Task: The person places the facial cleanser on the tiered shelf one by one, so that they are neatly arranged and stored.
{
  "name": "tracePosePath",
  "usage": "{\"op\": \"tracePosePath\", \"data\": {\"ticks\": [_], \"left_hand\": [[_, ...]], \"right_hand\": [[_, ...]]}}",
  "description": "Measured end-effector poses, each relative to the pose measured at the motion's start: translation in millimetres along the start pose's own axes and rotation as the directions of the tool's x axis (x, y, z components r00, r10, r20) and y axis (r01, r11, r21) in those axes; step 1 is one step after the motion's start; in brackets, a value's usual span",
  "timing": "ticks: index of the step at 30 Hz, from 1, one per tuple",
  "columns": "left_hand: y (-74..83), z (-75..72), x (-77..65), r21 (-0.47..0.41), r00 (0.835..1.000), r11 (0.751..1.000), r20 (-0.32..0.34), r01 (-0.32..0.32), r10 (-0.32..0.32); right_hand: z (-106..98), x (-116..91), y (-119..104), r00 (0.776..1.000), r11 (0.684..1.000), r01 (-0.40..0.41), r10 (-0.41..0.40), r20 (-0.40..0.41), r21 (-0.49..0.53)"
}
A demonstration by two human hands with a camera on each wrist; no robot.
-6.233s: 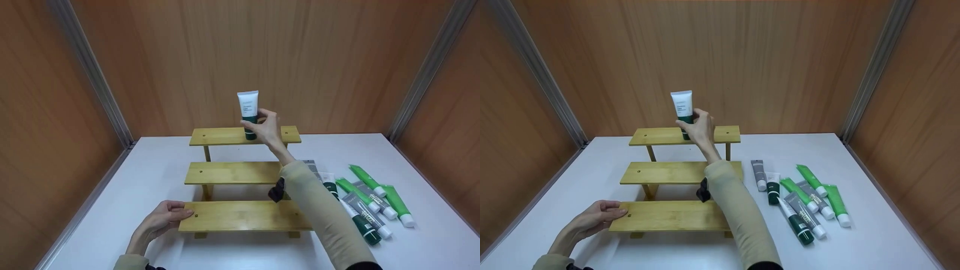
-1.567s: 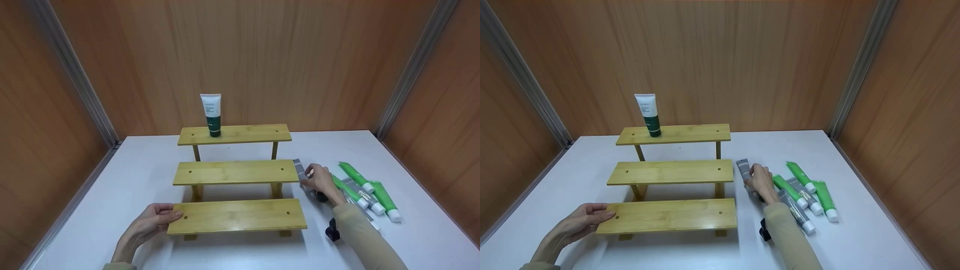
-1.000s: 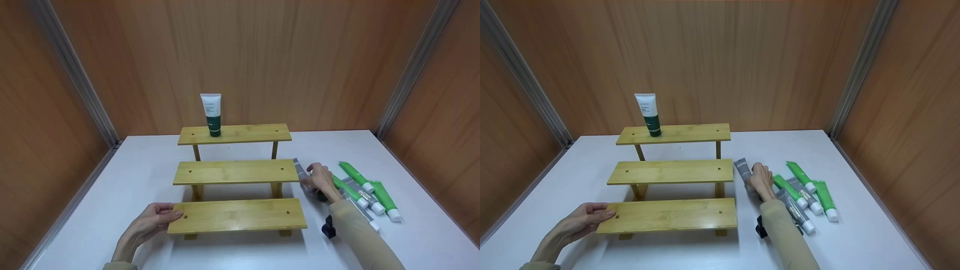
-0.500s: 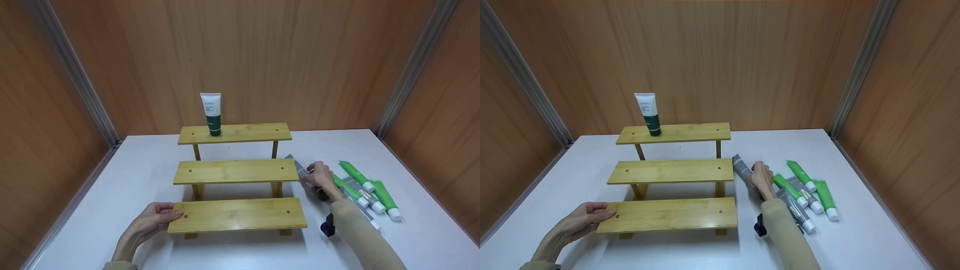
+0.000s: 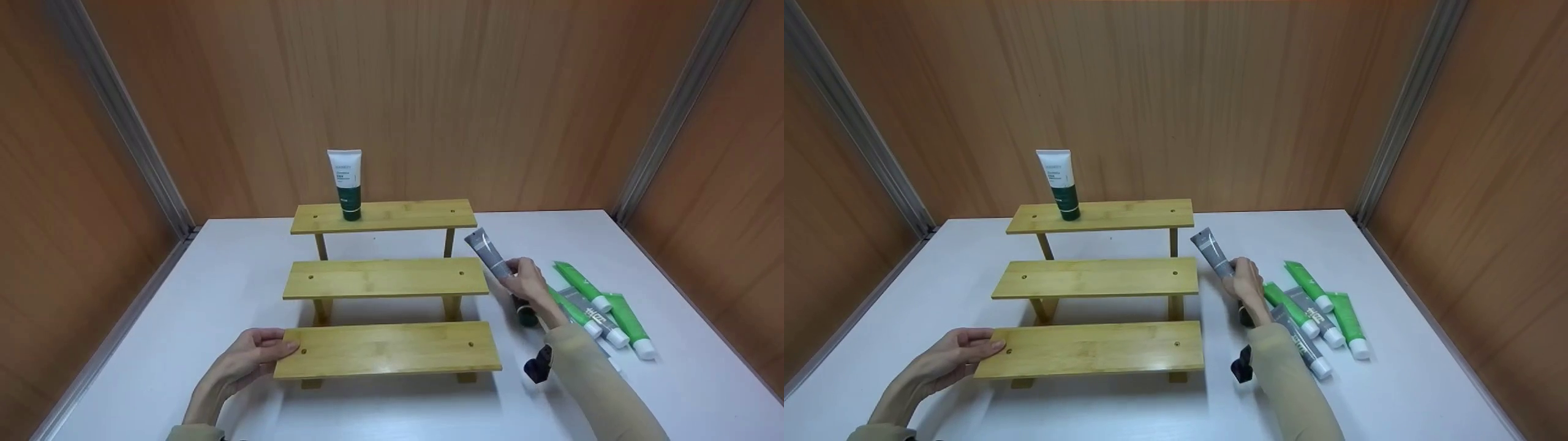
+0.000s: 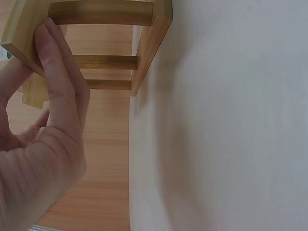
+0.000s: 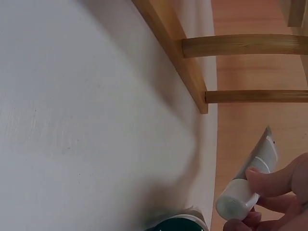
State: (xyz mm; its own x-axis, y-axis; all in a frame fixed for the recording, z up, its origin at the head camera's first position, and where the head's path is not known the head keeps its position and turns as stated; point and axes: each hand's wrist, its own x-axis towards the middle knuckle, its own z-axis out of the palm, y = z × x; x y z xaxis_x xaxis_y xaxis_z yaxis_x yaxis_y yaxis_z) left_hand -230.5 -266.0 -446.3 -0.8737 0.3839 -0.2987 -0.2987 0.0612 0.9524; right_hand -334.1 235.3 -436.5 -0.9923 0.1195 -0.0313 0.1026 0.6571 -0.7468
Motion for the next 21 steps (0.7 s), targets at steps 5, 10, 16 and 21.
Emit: {"op": "tracePosePath", "data": {"ticks": [5,10,16,21], "left_hand": [[0.1,-0.1,0.4,-0.006,1.000,1.000,-0.005,0.008,-0.008],[0.8,0.4,0.1,-0.006,1.000,1.000,-0.002,0.007,-0.007],[1.5,0.9,-1.6,-0.007,1.000,1.000,0.012,-0.007,0.007],[0.3,0.7,-4.5,-0.025,0.999,0.999,0.041,-0.034,0.035]], "right_hand": [[-5.1,0.1,-6.3,1.000,1.000,-0.004,0.003,0.011,0.030],[-11.2,-1.5,-13.4,0.999,0.999,0.038,-0.037,-0.019,0.039],[-19.2,-3.3,-21.5,0.994,0.992,0.098,-0.093,-0.061,0.079],[-25.6,-2.9,-30.1,0.993,0.988,0.107,-0.100,-0.069,0.113]]}}
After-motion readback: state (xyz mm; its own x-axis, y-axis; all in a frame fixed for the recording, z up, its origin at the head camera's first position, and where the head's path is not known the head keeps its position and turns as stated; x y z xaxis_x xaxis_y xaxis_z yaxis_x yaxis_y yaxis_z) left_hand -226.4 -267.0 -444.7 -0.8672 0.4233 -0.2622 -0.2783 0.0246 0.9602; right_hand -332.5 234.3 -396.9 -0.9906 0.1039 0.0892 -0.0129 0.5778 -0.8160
